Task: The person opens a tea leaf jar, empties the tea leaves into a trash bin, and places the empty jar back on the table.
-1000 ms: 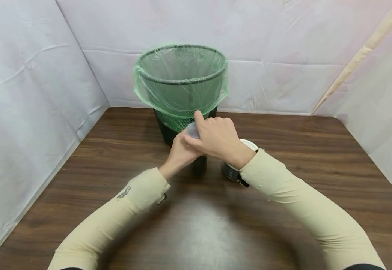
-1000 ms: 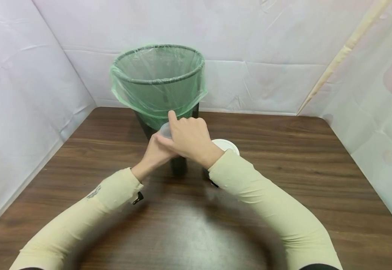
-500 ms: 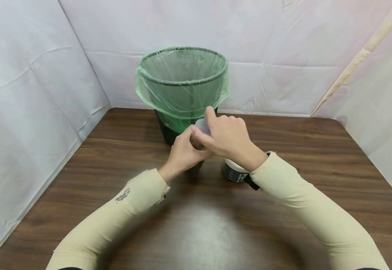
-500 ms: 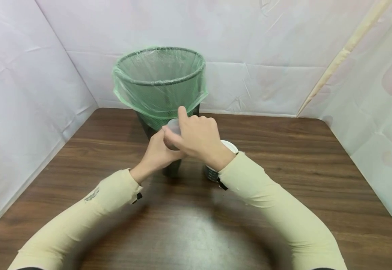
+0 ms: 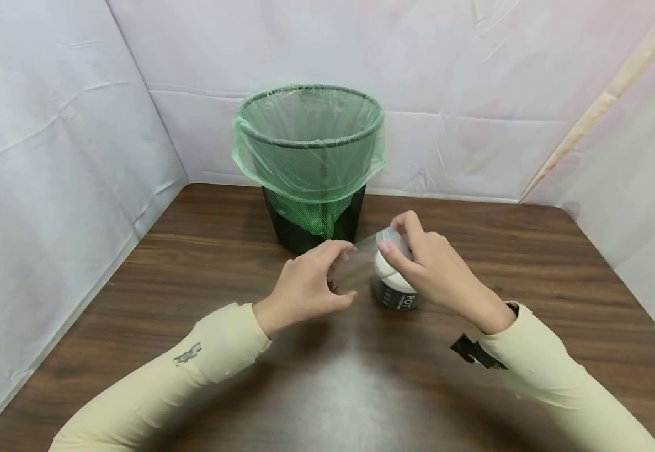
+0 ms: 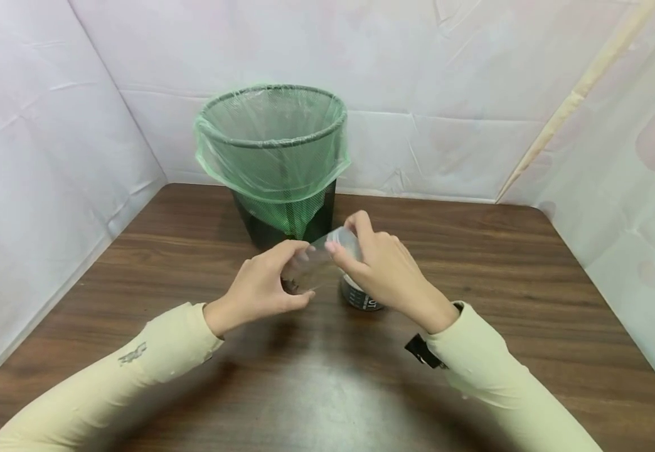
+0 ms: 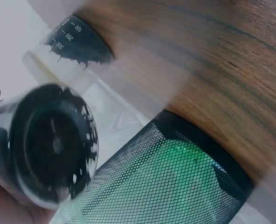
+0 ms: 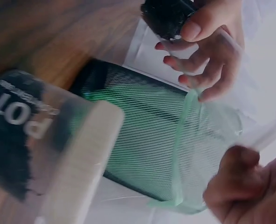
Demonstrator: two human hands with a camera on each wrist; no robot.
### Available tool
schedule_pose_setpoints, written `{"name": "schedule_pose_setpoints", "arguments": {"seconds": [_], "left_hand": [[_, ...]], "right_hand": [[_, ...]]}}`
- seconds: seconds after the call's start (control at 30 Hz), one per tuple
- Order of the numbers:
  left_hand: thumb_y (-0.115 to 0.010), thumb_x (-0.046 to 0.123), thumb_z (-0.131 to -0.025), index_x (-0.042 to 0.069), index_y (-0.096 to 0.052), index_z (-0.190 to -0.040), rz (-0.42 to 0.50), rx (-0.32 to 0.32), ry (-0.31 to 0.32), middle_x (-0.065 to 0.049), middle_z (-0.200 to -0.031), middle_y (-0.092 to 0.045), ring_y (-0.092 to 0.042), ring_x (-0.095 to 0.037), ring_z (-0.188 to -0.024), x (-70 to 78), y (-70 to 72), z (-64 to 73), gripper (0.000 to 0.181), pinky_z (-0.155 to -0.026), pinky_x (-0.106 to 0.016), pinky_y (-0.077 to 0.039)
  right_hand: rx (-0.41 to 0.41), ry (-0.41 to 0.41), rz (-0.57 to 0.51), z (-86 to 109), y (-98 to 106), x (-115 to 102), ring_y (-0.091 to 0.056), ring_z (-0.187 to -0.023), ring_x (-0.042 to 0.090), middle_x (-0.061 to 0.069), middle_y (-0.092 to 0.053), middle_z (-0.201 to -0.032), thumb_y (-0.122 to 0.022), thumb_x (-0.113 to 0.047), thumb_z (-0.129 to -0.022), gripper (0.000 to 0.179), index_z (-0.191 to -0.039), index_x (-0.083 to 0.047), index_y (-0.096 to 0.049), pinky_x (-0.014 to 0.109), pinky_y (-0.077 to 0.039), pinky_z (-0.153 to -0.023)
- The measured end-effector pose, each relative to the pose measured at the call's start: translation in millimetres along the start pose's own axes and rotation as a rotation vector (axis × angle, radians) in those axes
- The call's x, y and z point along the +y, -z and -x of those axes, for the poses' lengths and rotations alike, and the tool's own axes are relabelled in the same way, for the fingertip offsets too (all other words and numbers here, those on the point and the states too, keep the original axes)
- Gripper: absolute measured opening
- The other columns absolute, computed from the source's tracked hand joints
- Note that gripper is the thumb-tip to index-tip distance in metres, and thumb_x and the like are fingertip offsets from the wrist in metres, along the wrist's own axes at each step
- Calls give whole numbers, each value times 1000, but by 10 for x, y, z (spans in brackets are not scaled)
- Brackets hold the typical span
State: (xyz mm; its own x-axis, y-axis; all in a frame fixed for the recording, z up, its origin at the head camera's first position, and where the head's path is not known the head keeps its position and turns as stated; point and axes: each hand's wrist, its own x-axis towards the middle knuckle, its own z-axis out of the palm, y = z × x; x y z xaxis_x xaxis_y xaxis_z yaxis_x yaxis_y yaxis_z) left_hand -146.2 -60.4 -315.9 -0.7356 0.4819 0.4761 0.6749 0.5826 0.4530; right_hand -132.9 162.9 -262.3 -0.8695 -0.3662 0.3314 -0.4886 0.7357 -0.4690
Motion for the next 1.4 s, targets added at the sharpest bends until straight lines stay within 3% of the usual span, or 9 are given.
{"name": "schedule_pose_setpoints", "arguments": {"seconds": [0.13,0.3,0.47,0.63,0.9,1.0,1.2,1.3,1.4], "left_hand": [[-76,20,-66,17,-56,-118,-65,-30,-38,10,-85,-52,-46,-2,-70,8,-14,9,56,-51,-27,-42],[-74,15,-63,18,-57,-114,-110,-52,-58,9,-73,-50,-45,-3,-62,9,-28,5,54,-48,-27,-40],[-74,19,-60,19,-57,-111,-94,-110,-52,15,-76,-56,-51,-2,-64,31,-7,-4,54,-51,-29,-43],[-75,23,-60,21,-57,-110,-67,-169,-37,17,-78,-58,-54,0,-66,39,42,16,53,-56,-29,-45],[-77,27,-60,21,-57,-111,-96,-235,-12,16,-72,-53,-51,-4,-62,5,58,43,56,-54,-30,-43],[-77,28,-60,22,-57,-111,-105,-241,-5,16,-72,-53,-50,-4,-62,-17,50,55,55,-54,-30,-43],[-76,27,-60,24,-56,-110,-98,-235,10,18,-75,-54,-51,-2,-63,-42,51,73,53,-55,-29,-43],[-74,26,-59,23,-56,-108,-134,-208,-3,17,-70,-50,-49,-4,-61,-49,60,85,52,-52,-29,-41],[-73,23,-59,21,-56,-107,-200,-157,-38,14,-66,-47,-47,-7,-58,-46,62,77,51,-47,-29,-39]], "right_hand": [[-91,62,-132,124,-1,109,-49,-56,9,-4,-56,-67,-59,-28,-94,34,-114,-10,-37,27,-41,-53],[-138,109,-197,187,-16,183,-47,-54,6,-8,-58,-71,-64,-25,-91,39,-116,-13,-37,24,-40,-50],[-148,175,-198,221,-4,220,-48,-57,6,-9,-59,-77,-68,-23,-88,43,-117,-13,-38,24,-41,-51],[-176,248,-202,241,12,240,-54,-71,6,-9,-57,-88,-72,-23,-85,49,-121,-14,-39,24,-46,-61],[-195,337,-107,295,14,302,-48,-86,8,-7,-45,-103,-73,-29,-84,50,-122,-17,-43,27,-47,-72],[-192,411,-87,297,13,311,-48,-97,8,-6,-43,-114,-73,-23,-85,47,-122,-17,-45,27,-48,-77],[-96,550,-48,284,-33,279,-47,-110,16,5,-41,-127,-71,-2,-79,40,-112,-17,-55,27,-47,-81],[-70,580,-111,281,-79,234,-43,-114,21,9,-40,-129,-73,-5,-78,31,-101,-19,-56,30,-45,-84],[-51,545,-205,271,-107,170,-41,-118,23,9,-42,-129,-75,-16,-81,22,-93,-20,-56,32,-40,-89]]}}
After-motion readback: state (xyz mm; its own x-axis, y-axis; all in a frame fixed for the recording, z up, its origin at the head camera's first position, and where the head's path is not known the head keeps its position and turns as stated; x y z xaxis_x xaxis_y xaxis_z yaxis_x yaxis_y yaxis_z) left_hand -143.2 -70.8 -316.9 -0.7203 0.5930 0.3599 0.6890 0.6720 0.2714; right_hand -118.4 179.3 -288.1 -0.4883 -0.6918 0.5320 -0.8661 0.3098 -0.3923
